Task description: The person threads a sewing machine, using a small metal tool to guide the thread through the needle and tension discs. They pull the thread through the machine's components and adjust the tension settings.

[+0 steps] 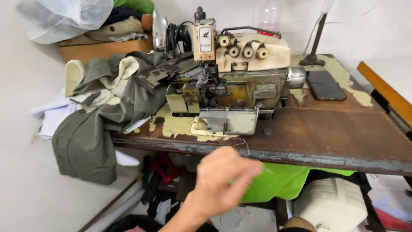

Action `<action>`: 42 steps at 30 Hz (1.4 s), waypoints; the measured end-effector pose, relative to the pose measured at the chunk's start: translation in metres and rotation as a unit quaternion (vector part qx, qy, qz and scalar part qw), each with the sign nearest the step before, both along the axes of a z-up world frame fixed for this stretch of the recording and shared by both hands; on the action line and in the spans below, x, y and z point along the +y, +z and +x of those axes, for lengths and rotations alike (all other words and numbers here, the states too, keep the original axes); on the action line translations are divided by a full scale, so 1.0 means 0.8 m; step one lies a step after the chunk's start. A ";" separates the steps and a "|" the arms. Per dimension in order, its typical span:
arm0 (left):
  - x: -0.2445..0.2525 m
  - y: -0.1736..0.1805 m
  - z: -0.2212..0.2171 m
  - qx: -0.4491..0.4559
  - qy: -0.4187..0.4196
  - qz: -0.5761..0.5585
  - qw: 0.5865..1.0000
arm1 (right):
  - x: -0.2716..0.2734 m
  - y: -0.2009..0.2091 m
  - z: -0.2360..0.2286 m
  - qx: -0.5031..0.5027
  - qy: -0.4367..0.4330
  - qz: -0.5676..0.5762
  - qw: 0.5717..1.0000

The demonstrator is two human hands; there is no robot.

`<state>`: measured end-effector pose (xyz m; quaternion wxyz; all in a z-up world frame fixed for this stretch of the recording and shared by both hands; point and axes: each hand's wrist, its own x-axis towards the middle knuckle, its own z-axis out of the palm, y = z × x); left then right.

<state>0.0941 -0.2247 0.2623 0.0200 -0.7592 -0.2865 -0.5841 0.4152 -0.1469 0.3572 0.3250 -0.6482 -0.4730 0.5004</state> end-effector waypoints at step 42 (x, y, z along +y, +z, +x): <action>-0.012 -0.017 -0.005 -0.030 -0.083 -0.076 0.993 | -0.064 -0.142 -0.158 0.197 0.222 0.330 0.896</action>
